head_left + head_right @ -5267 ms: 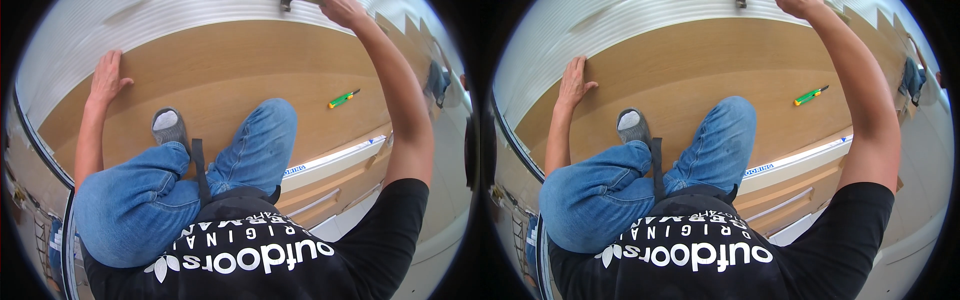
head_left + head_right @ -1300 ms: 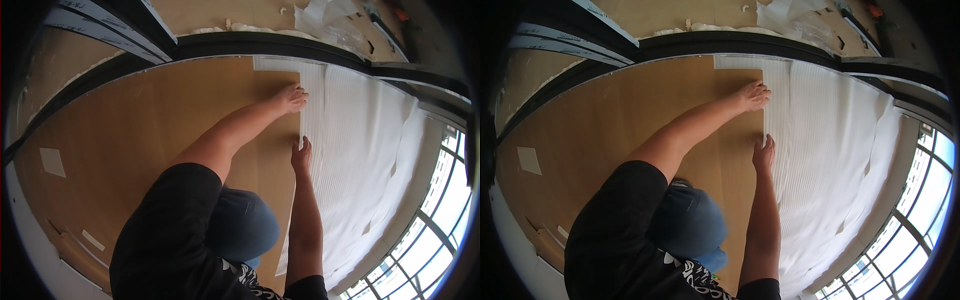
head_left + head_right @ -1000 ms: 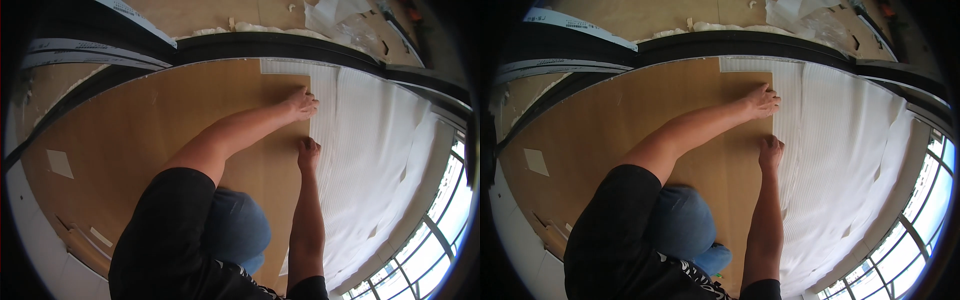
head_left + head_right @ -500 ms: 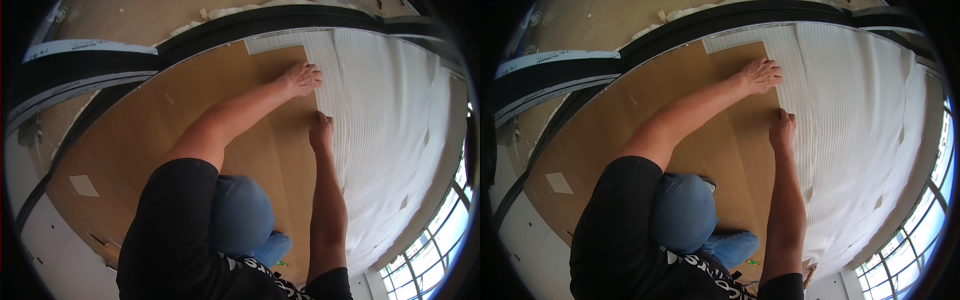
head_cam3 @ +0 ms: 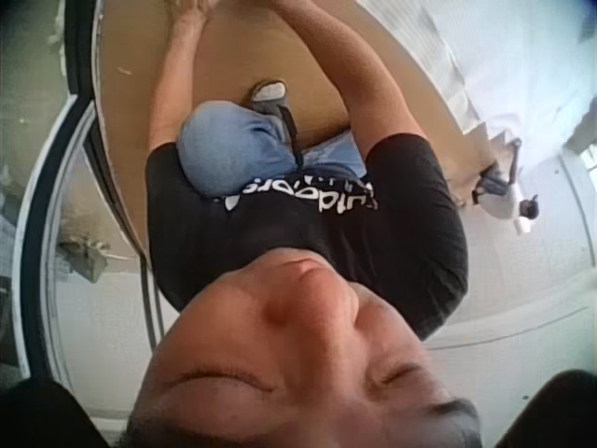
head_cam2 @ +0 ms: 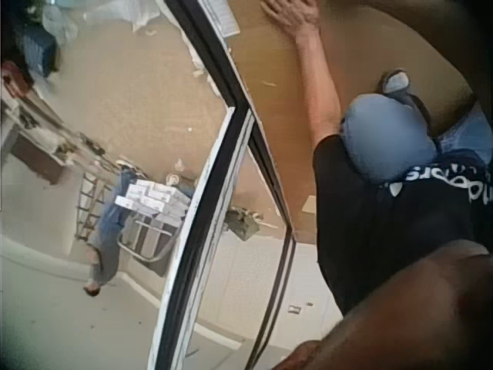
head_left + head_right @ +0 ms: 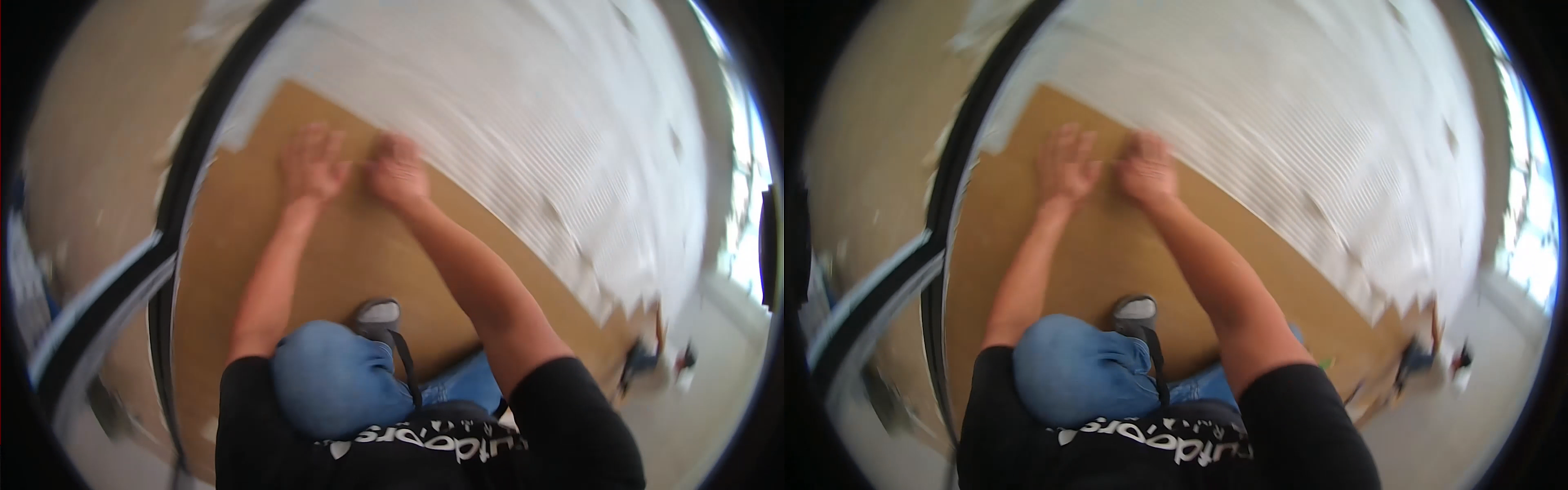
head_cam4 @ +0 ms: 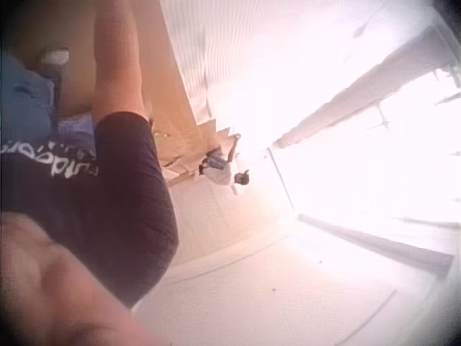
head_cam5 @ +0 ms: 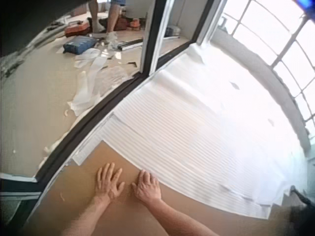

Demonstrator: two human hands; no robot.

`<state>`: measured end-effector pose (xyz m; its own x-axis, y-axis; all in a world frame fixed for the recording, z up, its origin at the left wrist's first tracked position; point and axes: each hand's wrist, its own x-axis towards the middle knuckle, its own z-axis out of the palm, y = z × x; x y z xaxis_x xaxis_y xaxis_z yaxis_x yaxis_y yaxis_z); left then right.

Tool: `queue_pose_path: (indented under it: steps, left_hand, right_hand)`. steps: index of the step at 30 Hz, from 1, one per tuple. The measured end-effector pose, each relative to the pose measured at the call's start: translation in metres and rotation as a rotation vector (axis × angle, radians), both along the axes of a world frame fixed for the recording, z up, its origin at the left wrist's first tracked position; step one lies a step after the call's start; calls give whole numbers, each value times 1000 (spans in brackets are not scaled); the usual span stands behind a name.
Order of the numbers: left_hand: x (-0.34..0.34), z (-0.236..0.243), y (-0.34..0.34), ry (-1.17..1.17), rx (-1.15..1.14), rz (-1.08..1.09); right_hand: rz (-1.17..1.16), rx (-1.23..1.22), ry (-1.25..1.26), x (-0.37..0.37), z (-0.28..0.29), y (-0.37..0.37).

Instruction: The person installs flooring boards on an underlayment, aligning them with previous rows and tapping them with a hammer. They handle a utility knife, mark a board with a pencil and a square tool, and position boards individually against the existing floor.

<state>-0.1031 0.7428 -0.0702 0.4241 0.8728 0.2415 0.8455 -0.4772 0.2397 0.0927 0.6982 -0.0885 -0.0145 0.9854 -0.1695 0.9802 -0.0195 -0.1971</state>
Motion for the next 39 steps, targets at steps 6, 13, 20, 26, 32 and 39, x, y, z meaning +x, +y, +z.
queue_pose_path:
  steps: [6, 13, 20, 26, 32, 39]
  left_hand:
    - [-7, -26, -12, 167, 29, -36]
    - [-57, -38, -45, 228, -49, 25]
    - [-117, -28, -46, 471, -264, 376]
    - [-57, -14, -85, 209, -168, 249]
    - [-103, -5, -94, 121, -108, 479]
    - [-87, -21, -64, 60, -63, 618]
  right_hand:
    - [-157, 104, 315, 61, 68, -25]
    - [-473, 179, -23, 240, 3, -261]
    - [-403, -118, 77, 182, -2, -202]
    - [-359, 236, -72, 199, -23, -226]
    - [-175, 182, -91, 210, -15, -237]
    - [-230, 207, -36, 163, 7, -174]
